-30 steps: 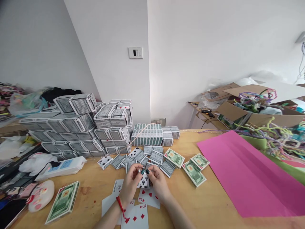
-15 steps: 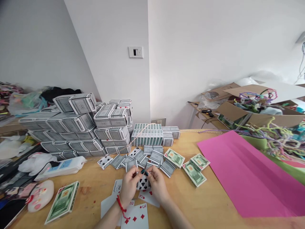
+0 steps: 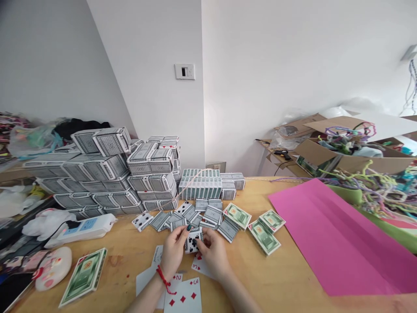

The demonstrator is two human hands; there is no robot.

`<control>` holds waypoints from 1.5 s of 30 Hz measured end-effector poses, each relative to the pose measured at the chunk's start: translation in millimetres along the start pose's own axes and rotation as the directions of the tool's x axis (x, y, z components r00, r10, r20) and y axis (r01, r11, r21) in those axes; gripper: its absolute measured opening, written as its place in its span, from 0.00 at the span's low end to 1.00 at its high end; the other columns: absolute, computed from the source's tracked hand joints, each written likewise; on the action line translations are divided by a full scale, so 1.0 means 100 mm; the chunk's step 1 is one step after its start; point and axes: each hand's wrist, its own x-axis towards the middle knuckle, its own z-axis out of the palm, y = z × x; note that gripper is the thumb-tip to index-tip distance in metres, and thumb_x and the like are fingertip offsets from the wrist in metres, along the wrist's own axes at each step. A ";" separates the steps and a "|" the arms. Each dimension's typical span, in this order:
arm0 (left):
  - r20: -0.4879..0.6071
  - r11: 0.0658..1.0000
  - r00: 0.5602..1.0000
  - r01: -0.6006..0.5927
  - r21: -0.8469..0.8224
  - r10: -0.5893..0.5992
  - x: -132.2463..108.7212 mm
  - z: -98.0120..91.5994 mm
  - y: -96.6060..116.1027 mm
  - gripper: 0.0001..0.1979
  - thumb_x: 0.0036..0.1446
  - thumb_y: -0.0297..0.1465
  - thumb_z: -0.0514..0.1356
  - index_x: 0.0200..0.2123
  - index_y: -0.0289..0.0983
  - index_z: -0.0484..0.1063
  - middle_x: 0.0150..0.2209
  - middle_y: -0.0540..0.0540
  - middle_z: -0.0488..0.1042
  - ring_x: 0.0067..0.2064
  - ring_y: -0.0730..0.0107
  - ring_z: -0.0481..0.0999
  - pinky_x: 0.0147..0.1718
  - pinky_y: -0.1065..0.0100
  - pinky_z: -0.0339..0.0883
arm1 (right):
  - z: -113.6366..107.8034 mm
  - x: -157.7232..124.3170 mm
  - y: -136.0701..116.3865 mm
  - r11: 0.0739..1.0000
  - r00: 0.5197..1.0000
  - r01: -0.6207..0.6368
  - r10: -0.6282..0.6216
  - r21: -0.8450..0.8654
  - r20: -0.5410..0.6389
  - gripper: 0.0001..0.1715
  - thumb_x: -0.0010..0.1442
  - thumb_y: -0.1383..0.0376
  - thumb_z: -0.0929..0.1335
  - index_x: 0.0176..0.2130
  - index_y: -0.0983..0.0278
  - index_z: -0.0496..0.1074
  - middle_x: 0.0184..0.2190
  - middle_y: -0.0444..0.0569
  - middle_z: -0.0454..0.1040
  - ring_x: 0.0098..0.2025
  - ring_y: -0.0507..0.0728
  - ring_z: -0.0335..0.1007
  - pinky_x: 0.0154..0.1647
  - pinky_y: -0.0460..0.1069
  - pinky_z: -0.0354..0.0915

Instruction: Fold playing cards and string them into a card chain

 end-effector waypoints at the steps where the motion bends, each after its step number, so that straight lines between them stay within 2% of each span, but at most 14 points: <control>1: 0.024 0.999 0.999 -0.037 0.021 0.037 0.00 0.00 0.01 0.12 0.53 0.36 0.53 0.34 0.36 0.71 0.32 0.46 0.73 0.35 0.66 0.70 0.34 0.68 0.64 | 0.00 -0.01 -0.01 1.000 1.000 0.005 -0.005 -0.013 0.010 0.21 0.48 0.53 0.67 0.36 0.65 0.67 0.24 0.45 0.70 0.23 0.54 0.65 0.24 0.48 0.63; 4: 0.101 0.982 0.983 -0.162 0.097 0.152 0.00 -0.01 0.06 0.12 0.54 0.34 0.52 0.38 0.39 0.72 0.36 0.45 0.73 0.38 0.65 0.71 0.37 0.66 0.65 | -0.01 -0.02 -0.07 1.000 0.997 0.004 -0.005 0.012 0.074 0.21 0.52 0.53 0.65 0.41 0.64 0.67 0.30 0.48 0.72 0.27 0.56 0.68 0.27 0.50 0.66; 7: 0.107 0.959 0.969 -0.236 0.156 0.221 0.01 -0.03 0.07 0.11 0.54 0.31 0.52 0.37 0.39 0.72 0.35 0.45 0.72 0.38 0.65 0.72 0.37 0.65 0.67 | -0.02 -0.02 -0.14 0.999 0.990 0.000 -0.006 0.039 0.141 0.20 0.53 0.53 0.64 0.42 0.62 0.68 0.32 0.48 0.72 0.29 0.57 0.70 0.28 0.51 0.67; 11: 0.108 0.939 0.960 -0.275 0.206 0.257 0.02 -0.05 0.04 0.11 0.54 0.30 0.51 0.37 0.39 0.72 0.35 0.45 0.72 0.38 0.65 0.72 0.38 0.63 0.68 | -0.05 0.00 -0.13 0.995 0.986 -0.056 0.042 0.084 0.161 0.20 0.54 0.52 0.62 0.38 0.63 0.69 0.27 0.47 0.72 0.27 0.57 0.70 0.26 0.51 0.66; 15: 0.139 0.929 0.952 -0.299 0.216 0.274 0.01 -0.04 0.04 0.11 0.54 0.29 0.51 0.37 0.39 0.72 0.37 0.45 0.73 0.40 0.65 0.72 0.39 0.63 0.68 | -0.09 0.02 -0.09 0.950 0.985 -0.157 0.130 0.271 0.113 0.16 0.52 0.53 0.65 0.31 0.63 0.69 0.24 0.44 0.71 0.27 0.56 0.69 0.26 0.50 0.66; 17: 0.156 0.931 0.952 -0.295 0.216 0.265 0.00 -0.03 0.05 0.11 0.54 0.30 0.52 0.38 0.40 0.72 0.37 0.46 0.74 0.40 0.65 0.73 0.40 0.63 0.68 | -0.11 0.01 -0.09 0.896 0.976 -0.213 0.179 0.390 0.122 0.12 0.51 0.55 0.66 0.31 0.62 0.68 0.24 0.43 0.71 0.27 0.55 0.69 0.28 0.51 0.67; 19: 0.170 0.934 0.954 -0.281 0.219 0.247 -0.01 -0.03 0.05 0.11 0.54 0.30 0.52 0.38 0.40 0.72 0.37 0.46 0.75 0.40 0.65 0.73 0.39 0.63 0.69 | -0.11 0.00 -0.10 0.826 0.955 -0.290 0.221 0.483 0.196 0.11 0.52 0.57 0.66 0.33 0.62 0.68 0.25 0.44 0.72 0.29 0.56 0.70 0.31 0.52 0.67; 23: 0.151 0.943 0.965 -0.243 0.228 0.213 -0.03 -0.03 0.06 0.11 0.54 0.31 0.53 0.38 0.40 0.72 0.38 0.46 0.76 0.40 0.65 0.74 0.39 0.64 0.69 | -0.09 -0.01 -0.11 0.690 0.871 -0.472 0.271 0.549 0.409 0.16 0.57 0.56 0.62 0.36 0.66 0.67 0.29 0.51 0.74 0.32 0.58 0.72 0.35 0.56 0.66; 25: 0.132 0.951 0.972 -0.218 0.219 0.192 -0.04 -0.03 0.08 0.11 0.54 0.32 0.53 0.38 0.39 0.72 0.37 0.46 0.76 0.39 0.64 0.75 0.39 0.64 0.70 | -0.07 -0.01 -0.11 0.659 0.848 -0.509 0.273 0.553 0.455 0.19 0.58 0.54 0.60 0.37 0.68 0.67 0.30 0.53 0.75 0.33 0.58 0.72 0.37 0.57 0.66; 29: 0.117 0.964 0.978 -0.191 0.186 0.171 -0.07 -0.01 0.11 0.11 0.54 0.34 0.53 0.38 0.39 0.72 0.37 0.45 0.76 0.37 0.64 0.75 0.37 0.63 0.70 | -0.07 0.00 -0.11 0.651 0.853 -0.501 0.262 0.570 0.451 0.20 0.60 0.55 0.59 0.38 0.68 0.68 0.30 0.53 0.75 0.33 0.57 0.72 0.38 0.56 0.65; 34: 0.099 0.980 0.985 -0.152 0.129 0.140 -0.09 0.02 0.07 0.11 0.54 0.35 0.53 0.38 0.38 0.70 0.36 0.43 0.76 0.36 0.64 0.76 0.33 0.65 0.71 | -0.07 0.01 -0.13 0.617 0.821 -0.547 0.263 0.565 0.507 0.22 0.59 0.55 0.58 0.39 0.69 0.69 0.29 0.53 0.75 0.32 0.57 0.71 0.37 0.54 0.65; 40: 0.085 0.987 0.988 -0.136 0.081 0.130 -0.11 0.04 0.05 0.10 0.54 0.36 0.52 0.36 0.37 0.66 0.35 0.43 0.75 0.36 0.63 0.75 0.33 0.65 0.70 | -0.06 0.02 -0.17 0.569 0.810 -0.570 0.264 0.593 0.524 0.23 0.59 0.55 0.57 0.38 0.70 0.69 0.29 0.53 0.74 0.31 0.56 0.70 0.34 0.52 0.65; 45: -0.038 0.986 0.989 -0.138 0.091 0.142 -0.08 0.00 0.05 0.09 0.54 0.36 0.52 0.33 0.37 0.64 0.30 0.46 0.73 0.33 0.64 0.75 0.32 0.65 0.69 | -0.10 0.03 -0.14 0.563 0.812 -0.576 0.312 0.593 0.493 0.26 0.58 0.52 0.57 0.36 0.71 0.69 0.28 0.54 0.73 0.27 0.53 0.69 0.28 0.47 0.64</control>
